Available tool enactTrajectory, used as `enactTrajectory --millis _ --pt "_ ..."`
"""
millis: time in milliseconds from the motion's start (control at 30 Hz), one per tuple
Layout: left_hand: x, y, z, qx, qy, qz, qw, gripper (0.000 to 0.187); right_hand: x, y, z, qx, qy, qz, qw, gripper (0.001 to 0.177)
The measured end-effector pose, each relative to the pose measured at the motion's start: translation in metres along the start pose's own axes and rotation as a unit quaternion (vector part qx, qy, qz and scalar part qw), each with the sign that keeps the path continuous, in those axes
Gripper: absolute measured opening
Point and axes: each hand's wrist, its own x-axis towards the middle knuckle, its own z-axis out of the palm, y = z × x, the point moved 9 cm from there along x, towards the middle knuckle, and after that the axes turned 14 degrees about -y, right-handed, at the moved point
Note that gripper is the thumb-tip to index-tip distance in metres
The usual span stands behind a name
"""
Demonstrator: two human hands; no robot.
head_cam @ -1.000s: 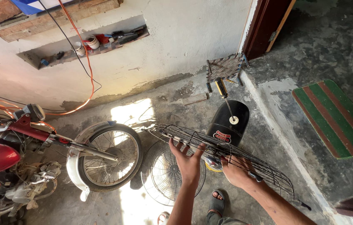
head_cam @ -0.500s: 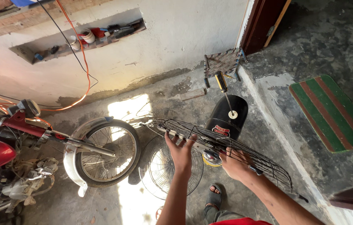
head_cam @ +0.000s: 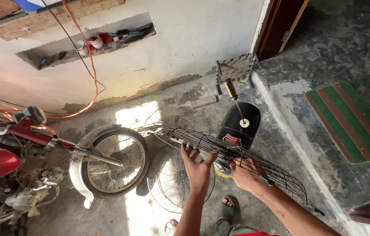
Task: The person uses pliers and a screwdriver to remove the front grille and fan blades from an electric fan. They then reattach the fan blades and secure them with a nut, leaving the front grille off.
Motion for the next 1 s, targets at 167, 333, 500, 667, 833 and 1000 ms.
enactTrajectory --millis 167,333,500,667,833,1000 --pt "0.014 -0.016 -0.008 0.027 -0.01 -0.03 0.999 0.127 0.001 -0.001 -0.002 -0.011 0.007 0.003 1.0 0.035" --pt "0.045 -0.049 -0.029 -0.099 -0.011 -0.078 0.992 0.112 -0.001 0.002 -0.003 0.02 0.024 -0.005 1.0 0.035" --pt "0.049 -0.048 -0.032 -0.108 -0.005 -0.083 0.991 0.106 -0.003 -0.002 -0.004 0.022 0.016 -0.008 1.0 0.033" --pt "0.016 -0.018 -0.012 0.015 -0.005 -0.045 0.999 0.123 -0.005 -0.007 -0.004 0.002 0.006 -0.012 1.0 0.033" --pt "0.012 -0.013 -0.011 -0.018 0.001 -0.028 0.999 0.121 -0.007 -0.008 -0.008 0.006 0.014 -0.016 1.0 0.033" --pt "0.037 -0.04 -0.03 -0.092 -0.003 -0.069 0.993 0.108 -0.008 -0.007 -0.007 0.012 0.008 -0.015 1.0 0.033"
